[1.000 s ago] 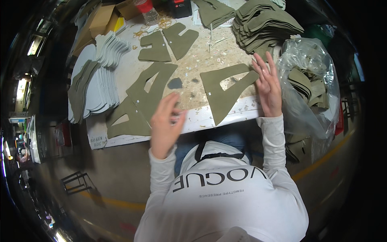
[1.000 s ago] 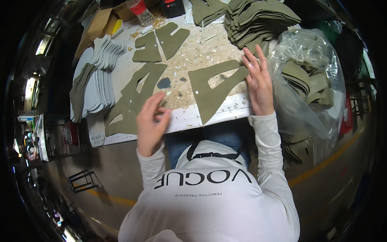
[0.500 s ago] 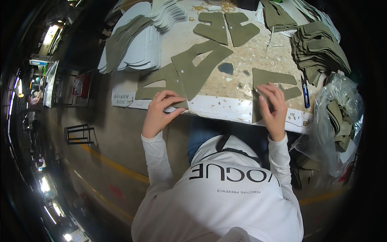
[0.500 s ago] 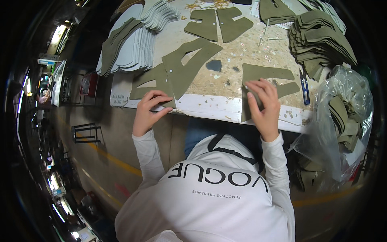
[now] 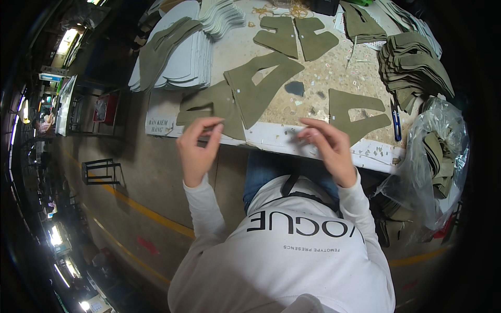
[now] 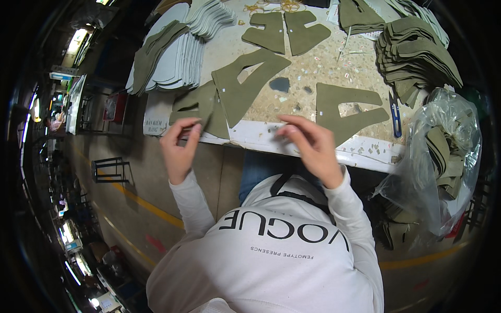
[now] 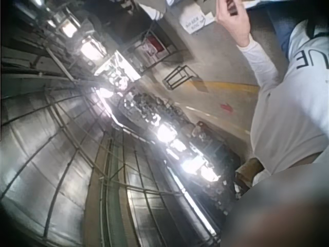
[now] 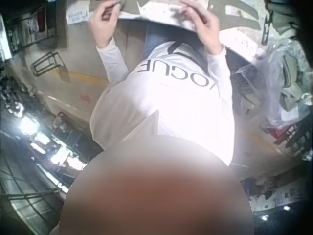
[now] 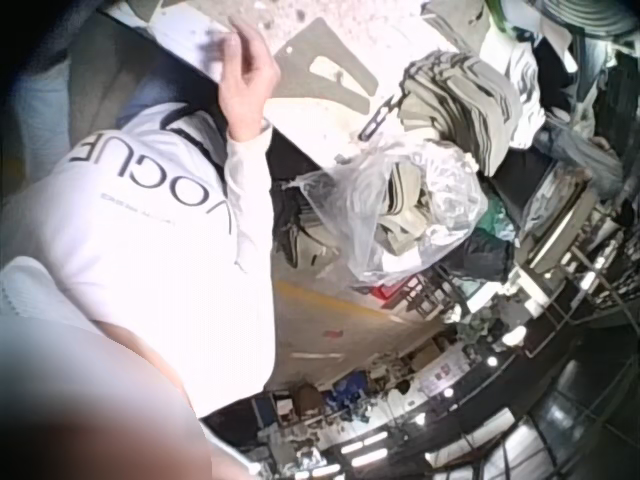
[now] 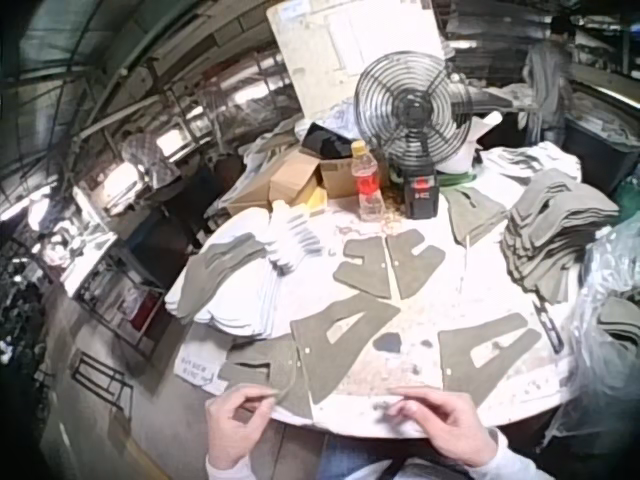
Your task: The person repeatedly picks up olive-green cardboard pieces from a table, uses a utility knife to trim edges, and places the finished pieces into a plastic bag. The person also stacks and bundles the finished pieces with a rubber band.
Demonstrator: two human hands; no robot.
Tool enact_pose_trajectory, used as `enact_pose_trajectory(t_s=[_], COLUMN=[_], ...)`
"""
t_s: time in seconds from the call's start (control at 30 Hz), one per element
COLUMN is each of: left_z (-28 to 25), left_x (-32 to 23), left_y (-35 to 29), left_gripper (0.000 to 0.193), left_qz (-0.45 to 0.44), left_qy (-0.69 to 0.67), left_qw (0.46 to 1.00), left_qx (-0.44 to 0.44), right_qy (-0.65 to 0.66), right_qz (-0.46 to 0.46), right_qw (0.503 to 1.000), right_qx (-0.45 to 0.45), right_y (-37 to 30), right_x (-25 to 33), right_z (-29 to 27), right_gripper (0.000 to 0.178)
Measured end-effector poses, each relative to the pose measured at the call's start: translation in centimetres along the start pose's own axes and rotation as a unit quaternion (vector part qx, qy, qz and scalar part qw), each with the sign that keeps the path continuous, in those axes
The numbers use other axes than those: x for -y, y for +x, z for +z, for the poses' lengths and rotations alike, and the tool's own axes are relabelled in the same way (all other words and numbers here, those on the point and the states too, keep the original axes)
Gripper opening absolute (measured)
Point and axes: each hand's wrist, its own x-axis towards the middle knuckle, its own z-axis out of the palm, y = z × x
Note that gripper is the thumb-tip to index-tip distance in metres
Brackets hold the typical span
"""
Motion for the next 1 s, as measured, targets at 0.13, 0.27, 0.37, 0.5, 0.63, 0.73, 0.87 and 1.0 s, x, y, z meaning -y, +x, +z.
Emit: enact_pose_trajectory(t_s=[0.13,0.27,0.37,0.5,0.63,0.73,0.87,1.0], left_z=[2.3,3.3,4.3,6.7,6.6,7.8,9.2,9.8], left_x=[-1.8,-1.0,0.0,-0.5,-0.5,-1.3,-2.2,-2.6], left_y=[-2.9,-6.8,-8.3,-8.1,-3.9,-2.1,-2.5,-5.2], left_gripper=[0.011,0.017,0.051,0.058,0.063,0.054,0.049,0.042], left_qz=[0.004,-0.163,-0.299,-0.320,-0.302,-0.268,-0.307,-0.375], left_qy=[-0.018,-0.142,-0.271,-0.570,-0.742,-0.733,-0.718,-0.634], left_qw=[0.999,0.974,0.875,0.754,0.595,0.621,0.619,0.659], left_qx=[0.048,0.071,0.267,0.068,0.068,0.075,0.079,0.156], right_qy=[0.154,-0.109,-0.088,-0.057,0.009,-0.001,0.003,0.019], right_qz=[0.120,0.031,0.010,-0.023,0.010,0.011,-0.017,0.025], right_qw=[0.974,0.990,0.992,0.994,0.999,1.000,0.999,0.999], right_qx=[0.110,0.086,0.092,0.094,0.043,-0.005,-0.048,0.005], right_y=[3.2,4.1,4.0,2.7,0.6,0.1,1.1,1.9], right_x=[-0.6,-1.1,-1.1,-0.3,0.6,0.4,-0.2,-0.2], right_z=[4.9,6.9,7.2,6.2,3.9,2.5,2.0,2.0], right_gripper=[0.049,0.057,0.058,0.050,0.045,0.042,0.038,0.034])
